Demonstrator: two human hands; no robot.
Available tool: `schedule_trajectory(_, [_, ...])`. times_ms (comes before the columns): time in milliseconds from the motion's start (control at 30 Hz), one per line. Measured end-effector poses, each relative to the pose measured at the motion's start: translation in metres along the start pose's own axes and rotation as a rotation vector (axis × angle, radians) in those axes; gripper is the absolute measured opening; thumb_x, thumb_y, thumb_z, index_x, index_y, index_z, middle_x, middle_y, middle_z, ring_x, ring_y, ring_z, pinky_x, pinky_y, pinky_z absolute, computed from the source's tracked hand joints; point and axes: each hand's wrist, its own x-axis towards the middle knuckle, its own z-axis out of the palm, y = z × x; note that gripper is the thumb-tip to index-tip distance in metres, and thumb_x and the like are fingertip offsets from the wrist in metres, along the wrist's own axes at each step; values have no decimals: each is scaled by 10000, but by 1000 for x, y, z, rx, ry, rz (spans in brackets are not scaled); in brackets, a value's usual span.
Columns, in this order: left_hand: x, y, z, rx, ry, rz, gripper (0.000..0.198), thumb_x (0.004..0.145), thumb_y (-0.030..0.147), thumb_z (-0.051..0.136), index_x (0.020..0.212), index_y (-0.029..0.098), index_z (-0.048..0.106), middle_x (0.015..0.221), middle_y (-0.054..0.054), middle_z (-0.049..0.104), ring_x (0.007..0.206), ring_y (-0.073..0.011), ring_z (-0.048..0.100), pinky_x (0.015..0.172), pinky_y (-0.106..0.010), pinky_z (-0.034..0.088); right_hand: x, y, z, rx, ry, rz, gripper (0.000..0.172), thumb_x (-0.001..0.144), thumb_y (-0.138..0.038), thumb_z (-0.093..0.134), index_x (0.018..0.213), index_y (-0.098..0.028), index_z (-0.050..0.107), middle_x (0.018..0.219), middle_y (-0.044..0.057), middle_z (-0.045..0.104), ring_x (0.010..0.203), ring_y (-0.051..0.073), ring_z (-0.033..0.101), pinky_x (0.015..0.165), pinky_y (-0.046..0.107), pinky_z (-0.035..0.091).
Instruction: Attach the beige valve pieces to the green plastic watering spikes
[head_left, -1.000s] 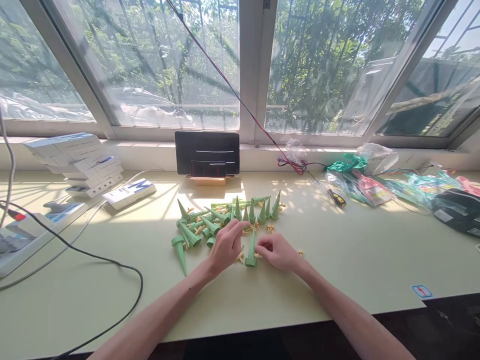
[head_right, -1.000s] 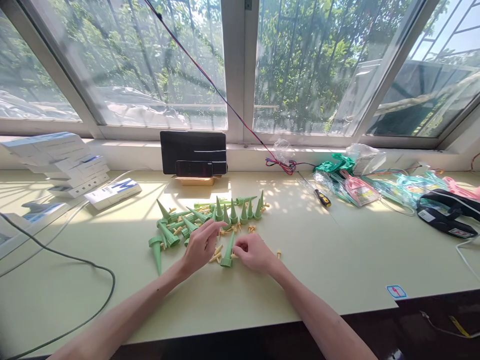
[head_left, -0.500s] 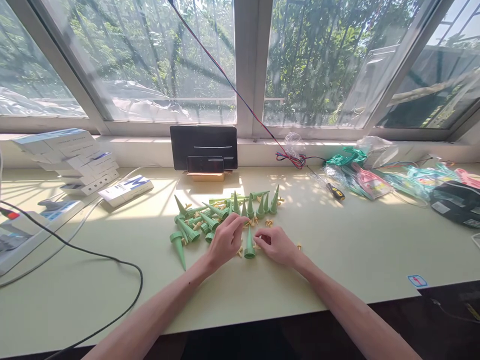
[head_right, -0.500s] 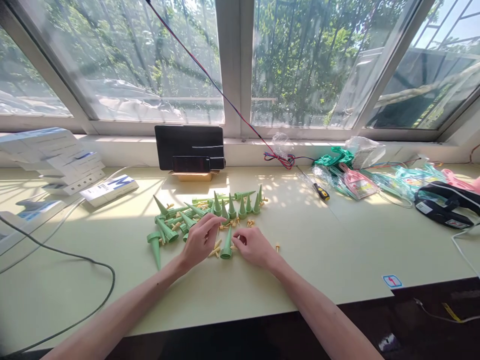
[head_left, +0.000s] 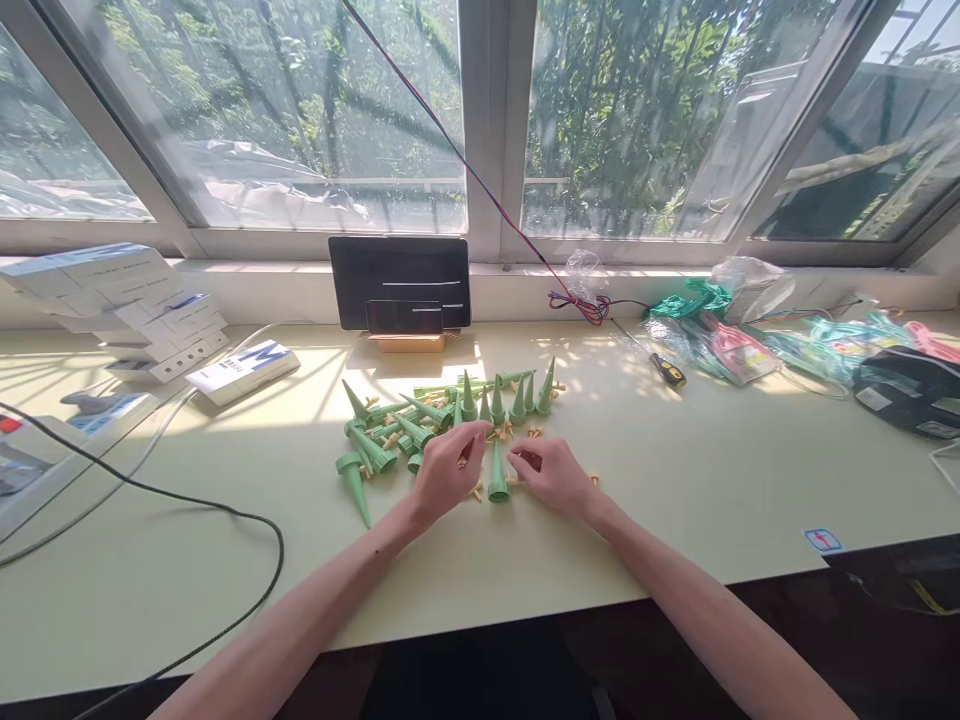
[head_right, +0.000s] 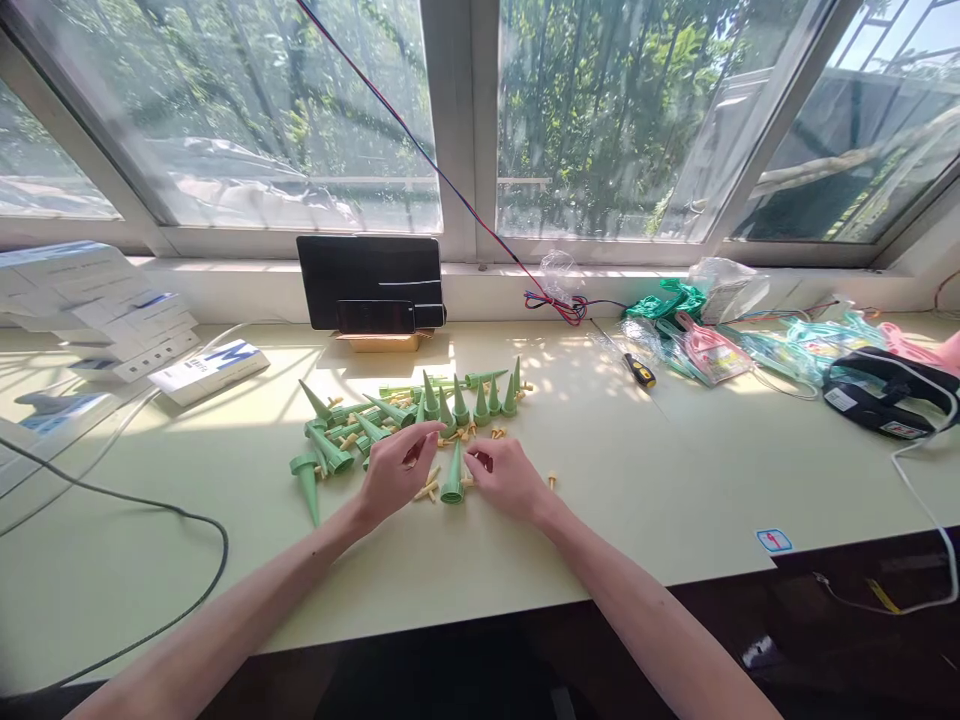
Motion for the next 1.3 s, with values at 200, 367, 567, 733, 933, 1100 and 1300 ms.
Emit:
schedule_trajectory(200, [0, 0, 1, -5, -14, 11, 180, 953, 187, 501, 954, 141, 675, 606, 22, 614, 436, -62, 408, 465, -192, 352, 1, 5, 2, 14, 97, -9, 246, 929, -272, 506, 725, -179, 610, 580, -20, 529, 514, 107, 409, 523, 236, 337])
schedule_trajectory(367, [0, -2, 1, -19, -32, 20, 175, 953, 162, 494, 960, 142, 668, 663, 6, 634, 462, -61, 414, 478, -190, 357, -2, 2, -4, -85, 134, -110, 276, 952, -297, 482, 741, -181, 617, 555, -28, 474, 500, 108, 374, 520, 239, 320])
schedule_trajectory(567, [-1, -4, 1, -37, -97, 30, 187, 958, 142, 469, 962, 151, 656, 725, -4, 571, 506, -66, 398, 503, -199, 347, -18, -14, -51, -360, 130, -3, 264, 965, -306, 459, 810, -193, 642, 600, -15, 540, 512, 117, 405, 556, 244, 329])
schedule_trajectory(733, [-1, -2, 1, -77, -105, 42, 202, 960, 128, 461, 956, 159, 660, 718, -3, 560, 513, -66, 398, 489, -193, 328, -39, 0, -74, -551, 181, 240, 223, 949, -313, 458, 812, -206, 598, 623, -5, 583, 546, 146, 491, 573, 253, 332])
schedule_trajectory(933, [-2, -3, 2, -89, -93, 41, 175, 950, 136, 492, 984, 156, 662, 562, 58, 493, 446, -53, 356, 459, -179, 305, -55, 14, -58, -647, 56, 417, 154, 968, -333, 459, 979, -199, 535, 696, 7, 619, 647, 179, 577, 581, 255, 324])
schedule_trajectory(1100, [-5, -4, 3, -80, -168, 36, 171, 958, 167, 496, 1034, 158, 649, 494, 97, 384, 415, -52, 318, 452, -172, 300, -56, 12, -45, -767, 26, 390, 116, 984, -210, 397, 960, -192, 509, 900, 55, 649, 711, 174, 593, 586, 272, 291])
schedule_trajectory(1300, [-5, -3, 4, -78, -199, 49, 199, 974, 189, 476, 1028, 148, 663, 534, 66, 497, 436, -55, 384, 470, -174, 321, -57, 13, -42, -732, 32, 353, 140, 980, -184, 391, 916, -193, 516, 882, 45, 638, 717, 168, 574, 600, 275, 300])
